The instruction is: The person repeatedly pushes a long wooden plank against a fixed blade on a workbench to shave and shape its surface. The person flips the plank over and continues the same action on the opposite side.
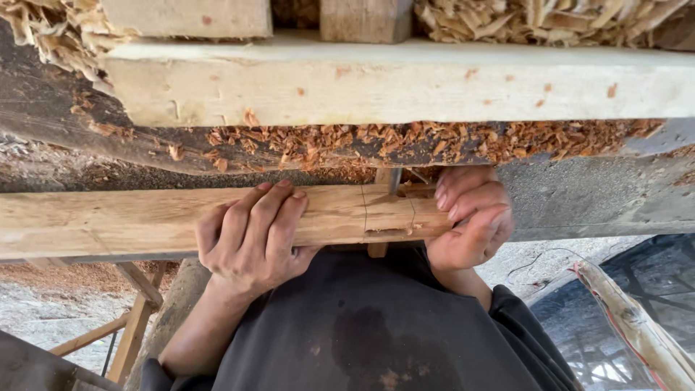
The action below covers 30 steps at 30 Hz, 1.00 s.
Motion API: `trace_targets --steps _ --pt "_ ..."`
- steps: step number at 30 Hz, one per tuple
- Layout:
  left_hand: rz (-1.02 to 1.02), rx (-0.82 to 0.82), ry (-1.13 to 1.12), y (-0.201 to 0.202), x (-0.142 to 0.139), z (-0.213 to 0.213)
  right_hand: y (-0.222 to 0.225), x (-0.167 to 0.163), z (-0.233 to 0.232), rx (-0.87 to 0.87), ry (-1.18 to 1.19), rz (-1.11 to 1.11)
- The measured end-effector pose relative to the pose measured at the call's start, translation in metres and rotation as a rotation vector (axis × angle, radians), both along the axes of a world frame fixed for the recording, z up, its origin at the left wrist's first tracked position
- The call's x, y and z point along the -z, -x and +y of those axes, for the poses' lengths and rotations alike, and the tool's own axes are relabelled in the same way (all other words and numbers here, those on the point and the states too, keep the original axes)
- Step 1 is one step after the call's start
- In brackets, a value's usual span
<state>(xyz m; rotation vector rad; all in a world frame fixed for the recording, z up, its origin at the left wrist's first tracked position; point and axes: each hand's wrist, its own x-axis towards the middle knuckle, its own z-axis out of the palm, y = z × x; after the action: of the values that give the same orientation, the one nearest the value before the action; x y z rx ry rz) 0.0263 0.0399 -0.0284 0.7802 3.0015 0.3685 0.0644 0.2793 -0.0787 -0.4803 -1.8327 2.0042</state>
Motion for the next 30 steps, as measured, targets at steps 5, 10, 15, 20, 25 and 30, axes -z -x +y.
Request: trace_targets --steps 5,10,15,20,25,30 --pt "0.033 -0.005 0.019 0.003 0.002 0.002 0.000 0.002 0.001 0.003 -0.037 -0.005" --pt "0.040 0.003 0.007 0.004 0.002 0.002 -0.001 0.005 0.005 0.022 -0.012 -0.006" --pt "0.007 0.002 0.026 0.005 0.000 0.003 -0.001 0.006 0.005 0.008 -0.041 0.000" --pt "0.018 -0.006 0.008 0.007 -0.001 0.003 0.002 0.005 0.006 0.019 0.002 0.011" --pt "0.032 -0.009 0.004 0.010 -0.002 0.003 0.000 0.006 0.005 0.031 0.030 -0.017" --pt "0.040 -0.018 -0.009 0.012 -0.003 0.003 0.006 0.003 0.005 0.059 0.015 -0.026"
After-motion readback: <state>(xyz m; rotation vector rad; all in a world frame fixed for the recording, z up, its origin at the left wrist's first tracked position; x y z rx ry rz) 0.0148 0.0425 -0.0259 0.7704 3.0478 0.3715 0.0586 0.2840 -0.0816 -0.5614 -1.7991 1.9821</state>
